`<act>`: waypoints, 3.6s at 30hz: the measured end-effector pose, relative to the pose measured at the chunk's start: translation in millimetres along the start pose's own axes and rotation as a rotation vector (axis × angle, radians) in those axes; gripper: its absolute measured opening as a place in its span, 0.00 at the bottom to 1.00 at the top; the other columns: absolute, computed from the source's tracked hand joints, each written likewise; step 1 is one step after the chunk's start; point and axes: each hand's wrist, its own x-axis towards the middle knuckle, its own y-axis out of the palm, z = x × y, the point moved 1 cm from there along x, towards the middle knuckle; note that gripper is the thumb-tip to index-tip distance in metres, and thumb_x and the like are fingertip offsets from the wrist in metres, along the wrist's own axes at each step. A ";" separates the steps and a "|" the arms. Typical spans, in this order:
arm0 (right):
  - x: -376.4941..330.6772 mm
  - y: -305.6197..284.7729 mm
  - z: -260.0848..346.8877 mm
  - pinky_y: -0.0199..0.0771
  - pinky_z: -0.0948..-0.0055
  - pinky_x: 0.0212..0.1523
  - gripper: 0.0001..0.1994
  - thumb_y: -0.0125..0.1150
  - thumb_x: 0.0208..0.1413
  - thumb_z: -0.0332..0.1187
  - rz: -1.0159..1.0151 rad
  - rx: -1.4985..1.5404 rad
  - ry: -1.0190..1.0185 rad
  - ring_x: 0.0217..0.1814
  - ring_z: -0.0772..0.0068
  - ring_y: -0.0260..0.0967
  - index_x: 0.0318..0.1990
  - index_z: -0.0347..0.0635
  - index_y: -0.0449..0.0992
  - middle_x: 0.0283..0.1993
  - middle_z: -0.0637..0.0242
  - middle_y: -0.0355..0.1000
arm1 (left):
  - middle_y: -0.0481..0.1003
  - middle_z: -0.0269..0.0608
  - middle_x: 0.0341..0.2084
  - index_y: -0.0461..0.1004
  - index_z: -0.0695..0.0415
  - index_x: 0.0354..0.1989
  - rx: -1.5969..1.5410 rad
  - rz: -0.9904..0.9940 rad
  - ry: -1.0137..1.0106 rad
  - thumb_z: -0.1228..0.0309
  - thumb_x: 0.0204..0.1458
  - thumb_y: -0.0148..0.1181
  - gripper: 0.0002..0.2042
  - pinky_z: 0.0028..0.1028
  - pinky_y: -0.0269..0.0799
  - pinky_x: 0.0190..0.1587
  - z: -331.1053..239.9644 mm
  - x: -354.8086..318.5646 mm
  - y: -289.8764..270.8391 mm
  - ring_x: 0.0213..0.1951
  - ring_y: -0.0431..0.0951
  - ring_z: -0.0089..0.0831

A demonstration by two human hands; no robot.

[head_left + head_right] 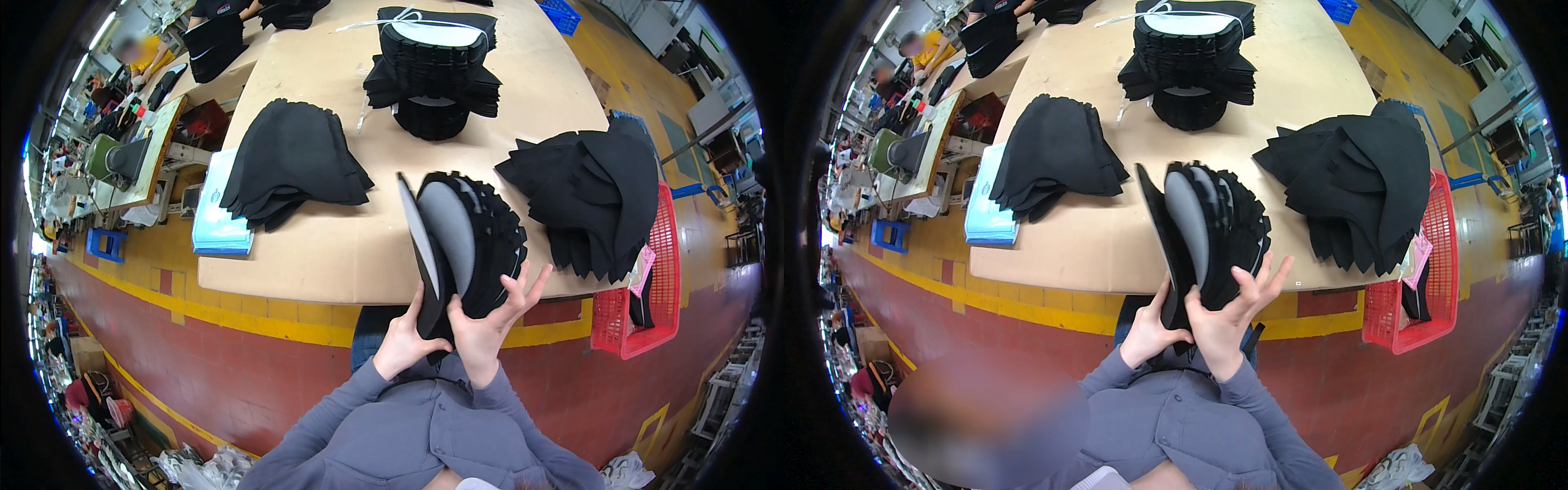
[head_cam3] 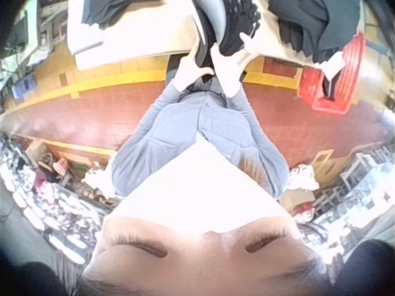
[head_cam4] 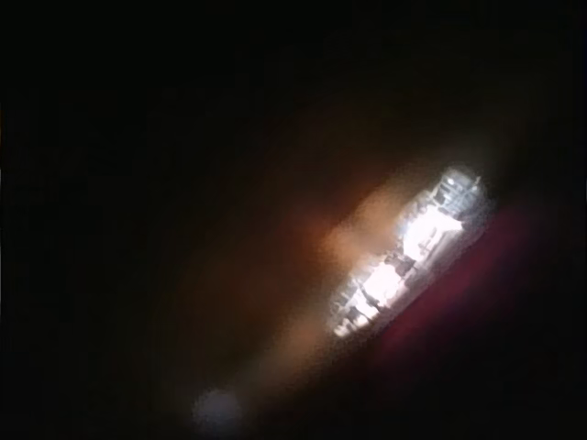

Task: The person repeatedly picks up stacks of black fabric parts, aligns them, and ties them with white plastic straps. The person places the tied bundles on the table and continues the process with additional stacks.

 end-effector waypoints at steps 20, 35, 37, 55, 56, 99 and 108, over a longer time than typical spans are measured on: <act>5.3 -40.3 -62.0 0.36 0.53 0.76 0.43 0.61 0.36 0.14 -0.120 0.283 0.300 0.78 0.49 0.36 0.62 0.49 0.51 0.75 0.55 0.32 | 0.77 0.35 0.52 0.67 0.50 0.65 -0.037 -0.587 0.351 0.78 0.58 0.53 0.24 0.19 0.67 0.18 -81.9 85.2 -203.6 0.17 0.65 0.13; 10.3 56.7 6.8 0.59 0.52 0.66 0.41 0.58 0.60 0.27 0.434 1.179 0.680 0.75 0.58 0.43 0.73 0.62 0.38 0.74 0.59 0.43 | 0.61 0.52 0.63 0.48 0.61 0.71 -0.005 -0.209 0.317 0.66 0.45 0.72 0.47 0.35 0.59 0.65 0.7 59.9 -64.6 0.63 0.64 0.43; 6.5 67.8 -7.1 0.61 0.63 0.64 0.30 0.55 0.63 0.29 0.619 1.134 0.865 0.67 0.61 0.59 0.70 0.50 0.51 0.68 0.60 0.57 | 0.71 0.53 0.55 0.53 0.64 0.67 -0.237 -0.474 0.132 0.68 0.37 0.77 0.48 0.34 0.70 0.57 23.7 72.2 -78.4 0.55 0.73 0.42; 80.1 68.2 -124.6 0.55 0.64 0.69 0.43 0.79 0.37 0.34 0.705 0.109 0.012 0.72 0.57 0.51 0.62 0.37 0.60 0.66 0.53 0.56 | 0.67 0.50 0.57 0.55 0.64 0.65 -0.467 -0.335 0.167 0.78 0.32 0.77 0.47 0.35 0.66 0.61 47.7 68.6 -68.9 0.58 0.69 0.39; 80.5 63.2 -123.6 0.52 0.64 0.70 0.45 0.79 0.36 0.33 0.665 0.195 -0.032 0.73 0.57 0.49 0.63 0.39 0.57 0.67 0.54 0.54 | 0.68 0.49 0.56 0.56 0.64 0.64 -0.411 -0.302 0.235 0.78 0.32 0.77 0.47 0.34 0.66 0.61 41.2 66.8 -72.2 0.57 0.70 0.38; 82.3 18.4 -132.7 0.72 0.61 0.36 0.30 0.76 0.34 0.45 0.190 0.065 -0.447 0.35 0.52 0.75 0.46 0.43 0.73 0.35 0.58 0.75 | 0.72 0.39 0.49 0.64 0.64 0.60 -0.377 -0.592 0.623 0.74 0.53 0.58 0.24 0.26 0.67 0.53 53.9 133.2 -72.0 0.50 0.71 0.26; 69.2 51.7 -161.3 0.72 0.65 0.34 0.36 0.54 0.52 0.69 -0.092 0.221 0.021 0.33 0.52 0.74 0.37 0.36 0.74 0.27 0.57 0.71 | 0.73 0.45 0.50 0.66 0.65 0.57 -0.123 -0.526 0.615 0.69 0.58 0.56 0.20 0.32 0.66 0.56 72.6 168.4 -57.7 0.52 0.71 0.35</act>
